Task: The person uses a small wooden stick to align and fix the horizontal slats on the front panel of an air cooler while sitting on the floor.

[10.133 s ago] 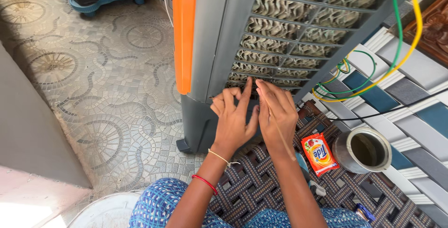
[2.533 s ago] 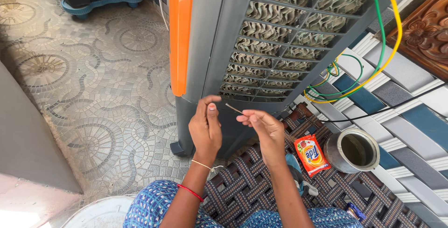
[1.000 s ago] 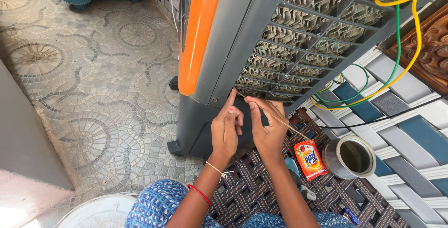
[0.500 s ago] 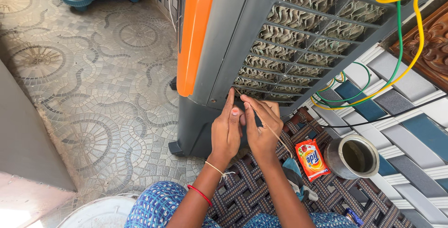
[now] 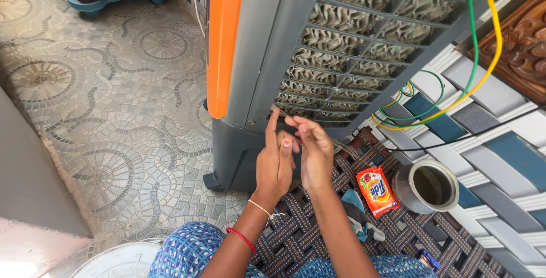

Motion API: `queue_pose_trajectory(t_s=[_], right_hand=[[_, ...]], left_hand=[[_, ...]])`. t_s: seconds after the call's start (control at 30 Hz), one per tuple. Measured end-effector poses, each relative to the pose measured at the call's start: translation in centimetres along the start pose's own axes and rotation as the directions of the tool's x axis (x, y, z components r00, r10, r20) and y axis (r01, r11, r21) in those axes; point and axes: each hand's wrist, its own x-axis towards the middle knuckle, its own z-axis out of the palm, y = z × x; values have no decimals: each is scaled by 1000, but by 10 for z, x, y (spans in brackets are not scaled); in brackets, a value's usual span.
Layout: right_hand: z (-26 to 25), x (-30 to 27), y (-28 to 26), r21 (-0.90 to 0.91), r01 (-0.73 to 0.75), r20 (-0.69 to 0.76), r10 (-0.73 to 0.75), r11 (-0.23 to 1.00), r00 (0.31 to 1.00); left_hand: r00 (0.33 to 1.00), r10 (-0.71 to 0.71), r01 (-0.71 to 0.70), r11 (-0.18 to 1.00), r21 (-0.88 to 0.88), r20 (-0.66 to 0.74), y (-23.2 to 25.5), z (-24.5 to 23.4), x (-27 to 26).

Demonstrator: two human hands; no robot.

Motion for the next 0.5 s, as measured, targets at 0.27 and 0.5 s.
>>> queue_pose_trajectory(t_s=[0.27, 0.5], right_hand=[[2, -12, -13, -141, 75, -76, -87, 987, 993], [24, -13, -31, -607, 293, 61, -324, 738, 944]], left_hand=[[997, 12, -15, 999, -46, -74, -9, 1, -6], [995, 70, -68, 997, 43, -65, -1, 0, 2]])
